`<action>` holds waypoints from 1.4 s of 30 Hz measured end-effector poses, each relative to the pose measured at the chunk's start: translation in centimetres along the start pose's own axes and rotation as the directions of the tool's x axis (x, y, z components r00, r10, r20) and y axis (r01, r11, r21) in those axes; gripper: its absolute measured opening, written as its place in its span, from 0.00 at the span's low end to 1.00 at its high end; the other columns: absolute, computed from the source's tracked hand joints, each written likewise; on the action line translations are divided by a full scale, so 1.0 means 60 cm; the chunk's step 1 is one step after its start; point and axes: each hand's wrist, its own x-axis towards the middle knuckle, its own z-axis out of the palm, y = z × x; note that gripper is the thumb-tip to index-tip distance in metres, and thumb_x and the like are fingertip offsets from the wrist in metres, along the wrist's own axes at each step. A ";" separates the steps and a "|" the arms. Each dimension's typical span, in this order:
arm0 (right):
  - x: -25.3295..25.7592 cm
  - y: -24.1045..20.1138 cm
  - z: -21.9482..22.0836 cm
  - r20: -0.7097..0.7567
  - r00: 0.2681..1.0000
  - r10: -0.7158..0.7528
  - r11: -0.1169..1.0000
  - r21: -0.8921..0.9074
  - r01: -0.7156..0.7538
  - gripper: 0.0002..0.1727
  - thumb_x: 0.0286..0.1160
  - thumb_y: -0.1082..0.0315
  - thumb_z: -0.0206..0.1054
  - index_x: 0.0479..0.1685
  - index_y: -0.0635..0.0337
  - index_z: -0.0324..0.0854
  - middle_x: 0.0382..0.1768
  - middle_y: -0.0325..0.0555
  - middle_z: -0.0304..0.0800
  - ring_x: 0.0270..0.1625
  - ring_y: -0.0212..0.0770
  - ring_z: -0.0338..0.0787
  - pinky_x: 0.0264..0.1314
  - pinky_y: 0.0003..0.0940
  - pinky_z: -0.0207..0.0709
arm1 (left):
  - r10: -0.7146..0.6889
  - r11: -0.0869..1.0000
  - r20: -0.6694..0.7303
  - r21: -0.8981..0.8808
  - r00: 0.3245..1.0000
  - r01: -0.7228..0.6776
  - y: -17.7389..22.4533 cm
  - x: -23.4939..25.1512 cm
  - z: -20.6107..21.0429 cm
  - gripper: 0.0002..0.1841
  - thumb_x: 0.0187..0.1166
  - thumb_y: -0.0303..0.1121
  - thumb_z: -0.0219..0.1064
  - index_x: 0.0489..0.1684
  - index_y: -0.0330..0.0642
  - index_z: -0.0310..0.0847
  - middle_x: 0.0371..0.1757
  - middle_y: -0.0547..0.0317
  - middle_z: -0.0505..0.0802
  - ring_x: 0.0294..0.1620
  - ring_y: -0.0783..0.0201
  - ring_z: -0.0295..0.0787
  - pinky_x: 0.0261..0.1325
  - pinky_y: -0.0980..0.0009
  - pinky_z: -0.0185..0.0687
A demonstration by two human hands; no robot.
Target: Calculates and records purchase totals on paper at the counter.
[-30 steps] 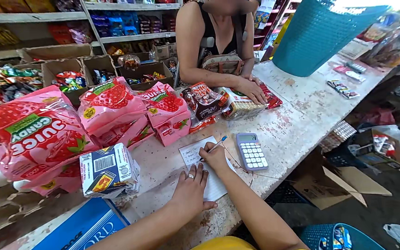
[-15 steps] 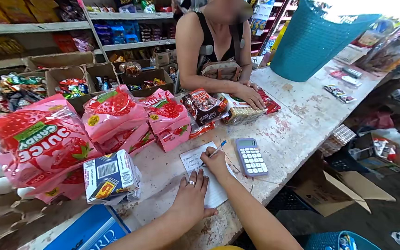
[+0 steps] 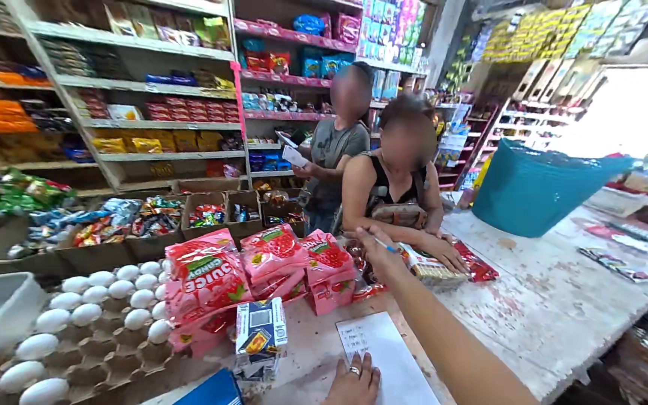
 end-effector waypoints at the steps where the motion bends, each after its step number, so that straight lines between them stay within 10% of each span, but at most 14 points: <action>1: 0.015 -0.017 0.019 0.011 1.000 0.001 1.000 0.001 -0.001 0.22 0.93 0.60 0.56 0.75 0.64 0.69 0.61 0.55 0.88 0.55 0.44 0.91 0.57 0.41 0.85 | -0.002 1.000 0.020 -0.009 1.000 0.002 -0.001 0.002 0.000 0.59 0.70 0.73 0.63 0.93 0.33 0.49 0.95 0.33 0.50 0.94 0.33 0.43 0.84 0.26 0.44; 4: 0.061 -0.041 0.070 0.024 0.996 -0.090 0.987 -0.133 0.092 0.39 0.81 0.55 0.71 0.85 0.61 0.59 0.78 0.60 0.75 0.73 0.53 0.83 0.70 0.52 0.80 | 0.010 1.000 0.046 -0.013 0.999 -0.010 -0.003 0.003 -0.003 0.59 0.72 0.74 0.60 0.94 0.34 0.46 0.95 0.35 0.48 0.95 0.34 0.40 0.84 0.25 0.43; 8: 0.113 -0.041 0.130 0.095 0.975 -0.201 0.894 -0.389 0.222 0.50 0.69 0.58 0.82 0.87 0.67 0.56 0.77 0.71 0.74 0.72 0.62 0.83 0.74 0.58 0.76 | 0.044 0.999 0.009 -0.030 0.999 -0.044 -0.006 0.001 0.001 0.57 0.74 0.72 0.60 0.92 0.31 0.48 0.94 0.32 0.51 0.95 0.33 0.43 0.83 0.24 0.44; 15: 0.137 -0.002 0.173 0.182 0.950 -0.253 0.559 -0.774 0.297 0.28 0.80 0.59 0.72 0.79 0.53 0.77 0.74 0.60 0.82 0.75 0.67 0.79 0.73 0.67 0.73 | 0.045 0.998 0.016 -0.037 0.999 -0.045 -0.004 0.003 0.000 0.58 0.73 0.72 0.60 0.92 0.31 0.48 0.94 0.31 0.51 0.94 0.32 0.43 0.84 0.25 0.43; 20: 0.128 0.018 0.130 0.013 0.900 -0.435 0.773 -0.507 0.381 0.15 0.83 0.65 0.66 0.55 0.69 0.87 0.48 0.62 0.93 0.54 0.57 0.93 0.63 0.57 0.82 | 0.046 0.997 0.030 -0.062 0.998 -0.044 -0.005 0.008 -0.011 0.56 0.74 0.73 0.58 0.91 0.32 0.53 0.94 0.34 0.53 0.94 0.34 0.44 0.85 0.25 0.42; 24: 0.044 0.022 0.067 0.007 0.992 -0.129 0.992 0.015 0.129 0.13 0.84 0.70 0.65 0.63 0.61 0.78 0.41 0.46 0.90 0.34 0.34 0.89 0.39 0.32 0.85 | 0.077 0.963 -0.258 -0.232 0.963 -0.139 -0.018 0.017 -0.014 0.42 0.80 0.65 0.60 0.84 0.40 0.70 0.87 0.42 0.72 0.89 0.40 0.61 0.83 0.32 0.56; 28: -0.042 0.033 -0.024 0.277 0.960 0.042 0.978 0.184 -0.096 0.22 0.75 0.80 0.60 0.69 0.63 0.71 0.42 0.46 0.92 0.40 0.38 0.94 0.50 0.35 0.91 | -0.022 0.653 -0.584 -0.623 0.811 -0.431 -0.044 0.040 0.006 0.38 0.86 0.53 0.58 0.85 0.27 0.62 0.80 0.35 0.78 0.83 0.45 0.73 0.84 0.48 0.67; 33: -0.162 0.071 -0.120 0.311 0.939 0.150 0.983 0.052 -0.175 0.16 0.69 0.80 0.67 0.56 0.62 0.79 0.35 0.40 0.94 0.36 0.35 0.95 0.44 0.30 0.92 | -0.350 0.117 -0.548 -0.830 0.760 -0.545 -0.059 0.061 -0.005 0.60 0.70 0.78 0.53 0.80 0.21 0.52 0.70 0.48 0.84 0.66 0.64 0.84 0.65 0.63 0.83; 37: -0.230 0.113 -0.162 0.323 0.907 0.270 0.960 -0.020 -0.279 0.20 0.70 0.76 0.71 0.61 0.60 0.77 0.32 0.38 0.91 0.26 0.31 0.90 0.30 0.24 0.85 | -0.380 -0.083 -0.380 -0.894 0.843 -0.440 -0.054 0.052 -0.010 0.35 0.81 0.43 0.62 0.79 0.26 0.56 0.58 0.51 0.89 0.54 0.65 0.91 0.60 0.65 0.89; 42: -0.271 0.169 -0.190 0.228 0.921 0.317 0.940 0.052 -0.336 0.21 0.68 0.73 0.75 0.60 0.58 0.77 0.31 0.35 0.88 0.21 0.24 0.79 0.21 0.18 0.70 | -0.434 0.061 -0.366 -0.923 0.823 -0.379 -0.046 0.050 -0.013 0.13 0.77 0.21 0.68 0.58 0.30 0.80 0.44 0.53 0.95 0.43 0.64 0.94 0.47 0.66 0.92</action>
